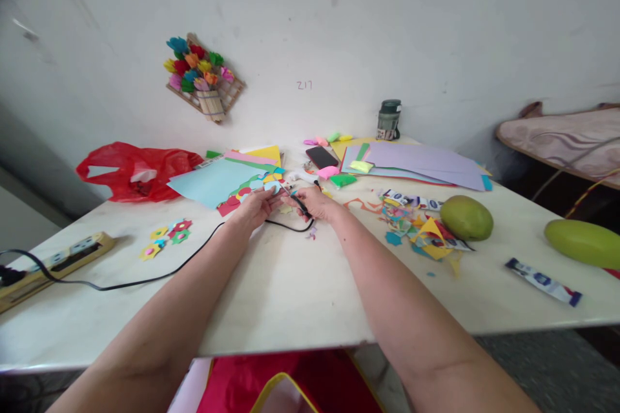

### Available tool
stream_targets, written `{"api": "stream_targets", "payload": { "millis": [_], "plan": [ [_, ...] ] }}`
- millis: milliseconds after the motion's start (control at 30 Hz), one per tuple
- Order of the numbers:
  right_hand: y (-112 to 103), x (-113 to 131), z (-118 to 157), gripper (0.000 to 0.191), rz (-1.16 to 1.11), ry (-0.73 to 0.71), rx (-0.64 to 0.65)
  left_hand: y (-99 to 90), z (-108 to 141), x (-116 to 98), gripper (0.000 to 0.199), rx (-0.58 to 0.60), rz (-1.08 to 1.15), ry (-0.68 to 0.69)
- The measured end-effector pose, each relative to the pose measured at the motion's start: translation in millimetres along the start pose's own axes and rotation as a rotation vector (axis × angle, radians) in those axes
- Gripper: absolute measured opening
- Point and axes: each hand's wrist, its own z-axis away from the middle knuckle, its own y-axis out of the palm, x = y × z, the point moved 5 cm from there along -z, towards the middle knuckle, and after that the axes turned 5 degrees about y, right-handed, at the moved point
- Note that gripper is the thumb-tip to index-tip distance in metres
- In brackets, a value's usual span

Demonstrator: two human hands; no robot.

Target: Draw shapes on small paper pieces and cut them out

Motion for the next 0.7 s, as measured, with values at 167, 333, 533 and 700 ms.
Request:
{"api": "stream_targets", "payload": {
  "millis": [167, 333, 533, 700],
  "plan": [
    [-0.8, 1.3, 1.1, 0.03, 0.012, -0.008, -0.015, 0.7, 0.6, 1.5, 0.007, 0.0, -0.013, -0.004],
    [0.6, 5.3, 2.8, 0.029, -0.013, -0.015, -0.025, 1.0, 0.3, 1.2, 0.009, 0.001, -0.009, -0.008],
    [0.9, 6.6, 2.0, 0.03, -0.01, -0.024, -0.024, 1.9, 0.8, -0.5, 0.009, 0.024, -0.015, -0.001],
    [0.5, 6.1, 1.4, 0.033, -0.029, -0.028, -0.018, 0.8, 0.9, -1.2, 0.008, 0.024, -0.012, 0.004]
  ]
}}
